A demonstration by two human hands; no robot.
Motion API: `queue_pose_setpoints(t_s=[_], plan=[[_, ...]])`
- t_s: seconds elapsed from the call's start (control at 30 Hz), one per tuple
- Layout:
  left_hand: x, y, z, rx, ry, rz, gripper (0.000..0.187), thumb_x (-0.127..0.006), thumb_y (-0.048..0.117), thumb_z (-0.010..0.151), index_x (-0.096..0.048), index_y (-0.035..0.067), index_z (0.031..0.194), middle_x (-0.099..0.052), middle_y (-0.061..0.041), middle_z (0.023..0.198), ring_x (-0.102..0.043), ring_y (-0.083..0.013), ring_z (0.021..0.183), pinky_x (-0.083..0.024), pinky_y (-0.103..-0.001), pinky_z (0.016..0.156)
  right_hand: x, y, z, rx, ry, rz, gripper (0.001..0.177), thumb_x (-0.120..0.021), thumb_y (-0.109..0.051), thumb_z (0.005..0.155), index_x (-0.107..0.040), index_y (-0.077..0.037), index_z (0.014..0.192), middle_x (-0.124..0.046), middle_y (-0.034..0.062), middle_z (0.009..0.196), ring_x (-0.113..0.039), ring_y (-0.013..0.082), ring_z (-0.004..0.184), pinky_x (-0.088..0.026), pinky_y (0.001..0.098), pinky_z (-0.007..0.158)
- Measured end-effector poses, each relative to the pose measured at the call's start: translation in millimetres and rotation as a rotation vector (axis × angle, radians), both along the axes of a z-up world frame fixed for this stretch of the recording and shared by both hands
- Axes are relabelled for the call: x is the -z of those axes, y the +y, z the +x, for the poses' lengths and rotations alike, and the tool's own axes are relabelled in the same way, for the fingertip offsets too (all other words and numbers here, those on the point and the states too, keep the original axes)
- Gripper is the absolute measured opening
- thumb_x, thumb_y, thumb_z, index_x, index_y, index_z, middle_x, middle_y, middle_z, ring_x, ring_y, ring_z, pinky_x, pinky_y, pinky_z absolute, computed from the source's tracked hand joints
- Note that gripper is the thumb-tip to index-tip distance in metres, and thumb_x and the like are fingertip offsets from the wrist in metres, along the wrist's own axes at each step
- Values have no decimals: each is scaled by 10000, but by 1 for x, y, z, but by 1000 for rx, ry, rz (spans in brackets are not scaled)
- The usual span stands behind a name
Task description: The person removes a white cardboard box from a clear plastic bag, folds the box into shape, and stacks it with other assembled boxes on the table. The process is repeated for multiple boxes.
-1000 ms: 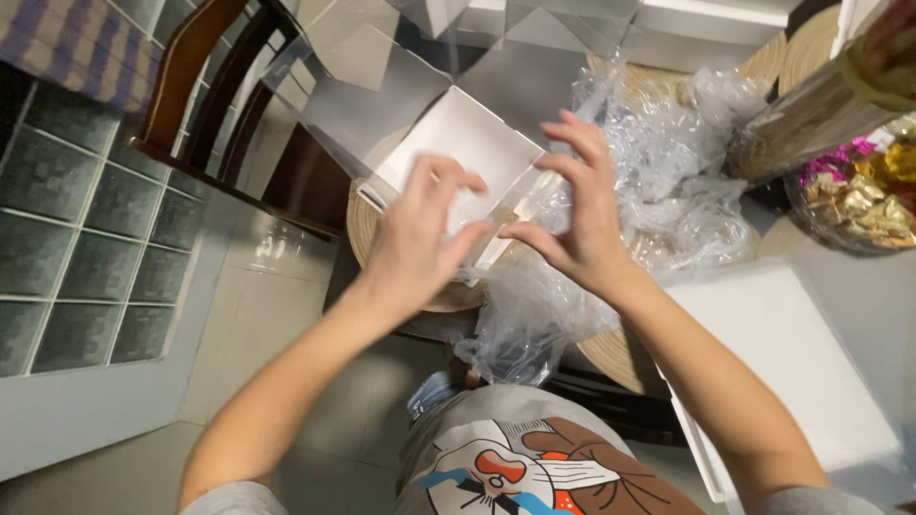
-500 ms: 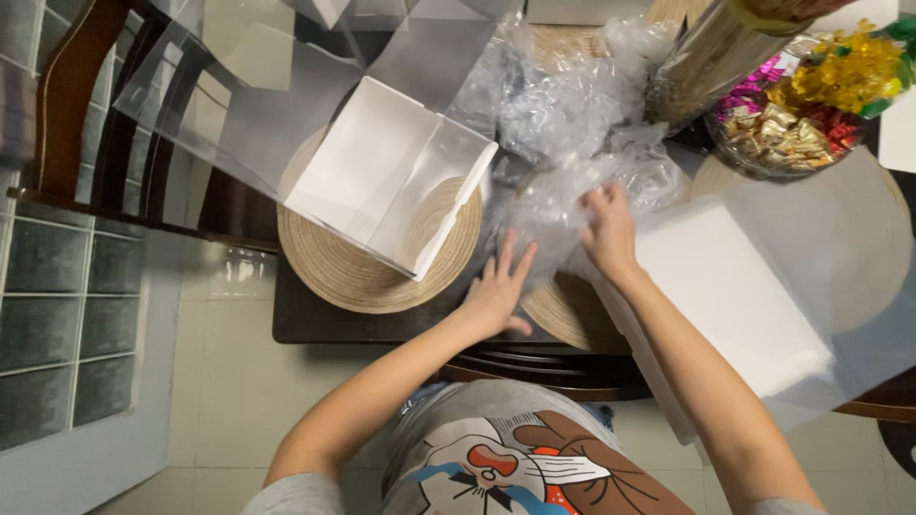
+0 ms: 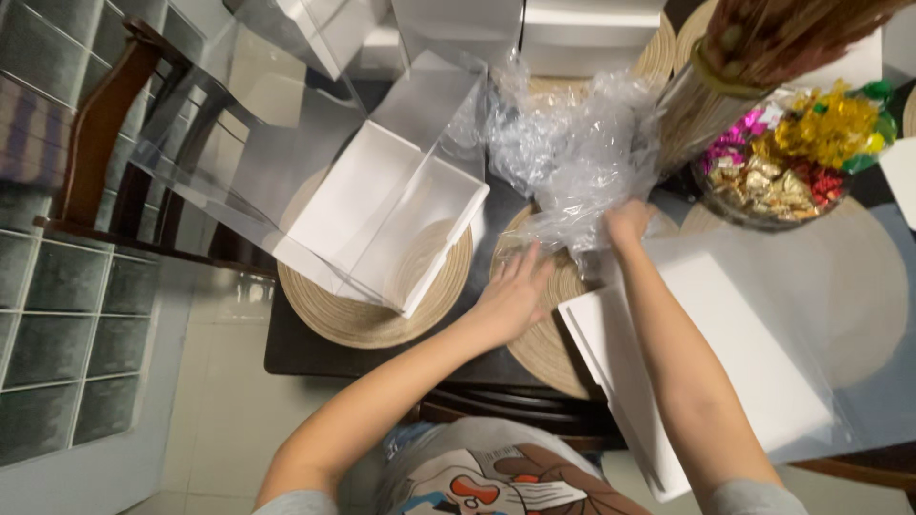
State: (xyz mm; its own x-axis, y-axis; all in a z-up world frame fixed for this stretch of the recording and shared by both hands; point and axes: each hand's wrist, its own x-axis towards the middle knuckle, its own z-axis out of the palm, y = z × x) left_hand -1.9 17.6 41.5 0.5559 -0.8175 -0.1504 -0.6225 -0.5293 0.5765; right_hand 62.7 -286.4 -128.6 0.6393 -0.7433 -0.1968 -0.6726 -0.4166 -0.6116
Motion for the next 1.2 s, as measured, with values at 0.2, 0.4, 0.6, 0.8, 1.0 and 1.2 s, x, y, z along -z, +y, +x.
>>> queue_pose_setpoints(t_s=[0.2,0.4,0.6,0.8,1.0,1.2], plan=[[-88,31,10,43,-190,-249,634,-732,187,919,-477,-20,1461,-389,-251,1566,-412,-418,1447,-347,-493,1202,-98,4,-10,-138,-62,-114,670,-728,-147,790,-500,53,1387,-204,402,1520,-488,558,1166,-419,526,999],[-134,39,54,-476,-922,-299,660,-739,176,791,-517,-43,1372,-547,-216,1402,-535,-405,1297,-460,-500,1081,-203,102,-12,-460,-759,-417,339,-630,41,903,-669,-37,1231,-505,191,1448,-567,381,1323,-488,449,1109],[-129,85,71,-484,-788,-236,546,-670,16,869,-580,-34,1405,-677,-141,1290,-661,-269,1055,-547,-364,883,-301,165,5,-814,-882,-138,504,-468,188,780,-694,-41,1168,-599,139,1377,-644,263,1228,-523,350,878],[-145,185,51,-297,-628,-432,269,-703,77,889,-719,85,1158,-762,-91,1041,-727,-235,916,-567,-343,795,-351,195,21,-1418,-892,-328,507,-546,172,764,-692,-24,1209,-632,148,1364,-587,376,1299,-414,454,1159],[-162,246,55,-467,-438,-403,167,-833,210,846,-748,92,764,-731,-54,732,-705,-200,655,-517,-319,618,-345,247,24,-1822,-624,-169,400,-620,81,773,-723,-28,1143,-701,140,1161,-621,322,1226,-242,517,1253],[-149,209,36,-255,-587,-563,276,-858,302,827,-719,106,963,-706,-7,823,-690,-176,752,-500,-324,684,-347,266,23,-1948,-362,66,251,-651,-7,846,-753,-69,1066,-734,88,1070,-666,262,1077,-399,478,1133]])
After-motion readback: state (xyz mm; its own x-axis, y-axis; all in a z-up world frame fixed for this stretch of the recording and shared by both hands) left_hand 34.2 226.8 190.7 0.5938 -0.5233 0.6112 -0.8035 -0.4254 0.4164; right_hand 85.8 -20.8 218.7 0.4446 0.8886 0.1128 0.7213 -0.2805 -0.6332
